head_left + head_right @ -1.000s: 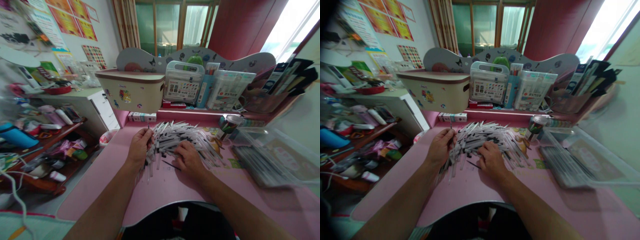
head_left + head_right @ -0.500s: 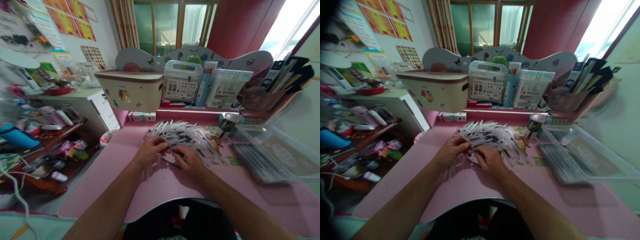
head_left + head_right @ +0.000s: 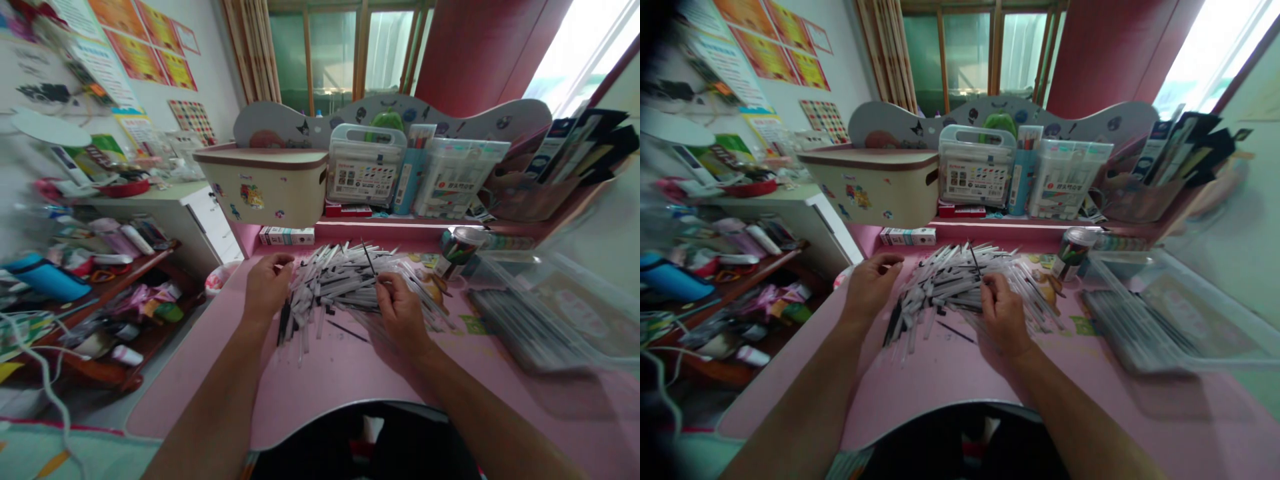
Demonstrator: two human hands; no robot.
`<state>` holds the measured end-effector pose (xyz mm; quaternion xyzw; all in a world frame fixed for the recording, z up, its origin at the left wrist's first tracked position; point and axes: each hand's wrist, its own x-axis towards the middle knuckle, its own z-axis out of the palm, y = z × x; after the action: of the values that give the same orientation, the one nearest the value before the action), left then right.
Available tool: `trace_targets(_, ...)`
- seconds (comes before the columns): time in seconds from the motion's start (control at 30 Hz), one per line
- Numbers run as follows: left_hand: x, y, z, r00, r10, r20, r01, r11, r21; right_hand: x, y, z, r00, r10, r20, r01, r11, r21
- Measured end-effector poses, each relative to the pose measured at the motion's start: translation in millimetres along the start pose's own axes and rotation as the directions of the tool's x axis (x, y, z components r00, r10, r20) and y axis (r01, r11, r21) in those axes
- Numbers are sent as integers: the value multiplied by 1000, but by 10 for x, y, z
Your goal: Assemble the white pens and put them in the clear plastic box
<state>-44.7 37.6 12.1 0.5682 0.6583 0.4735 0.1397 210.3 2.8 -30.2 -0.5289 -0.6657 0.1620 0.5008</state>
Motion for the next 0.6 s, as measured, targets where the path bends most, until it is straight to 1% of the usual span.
trace_targets(0.1, 90, -78, -74, 998, 9, 58, -18, 989, 145, -3, 2, 11, 1000, 8, 9, -8, 1000, -14)
trace_targets(0.17, 136, -139, -114, 987, -1, 163, -37, 973, 227, -6, -3, 12, 1000, 1, 6, -1, 1000, -16)
trace_targets(0.23, 152, -191, -137, 949, -19, 314, -70, 960, 269, -8, -6, 10, 1000, -25, 3, 25, 999, -20)
trace_targets(0.3, 141, -221, -136, 891, -44, 451, -90, 958, 272, -10, -4, 7, 998, -59, 7, 59, 998, -28)
trace_targets(0.37, 114, -229, -113, 846, -55, 531, -99, 961, 258, -13, 3, 6, 997, -74, 9, 75, 997, -33)
trace_targets(0.4, 100, -225, -94, 834, -55, 550, -104, 961, 255, -15, 6, 7, 997, -76, 11, 76, 997, -33)
trace_targets(0.47, 76, -207, -52, 828, -57, 558, -112, 958, 263, -18, 12, 8, 997, -71, 18, 72, 997, -36)
trace_targets(0.6, 41, -144, 1, 845, -49, 533, -125, 950, 285, -17, 22, 10, 998, -64, 26, 66, 997, -48)
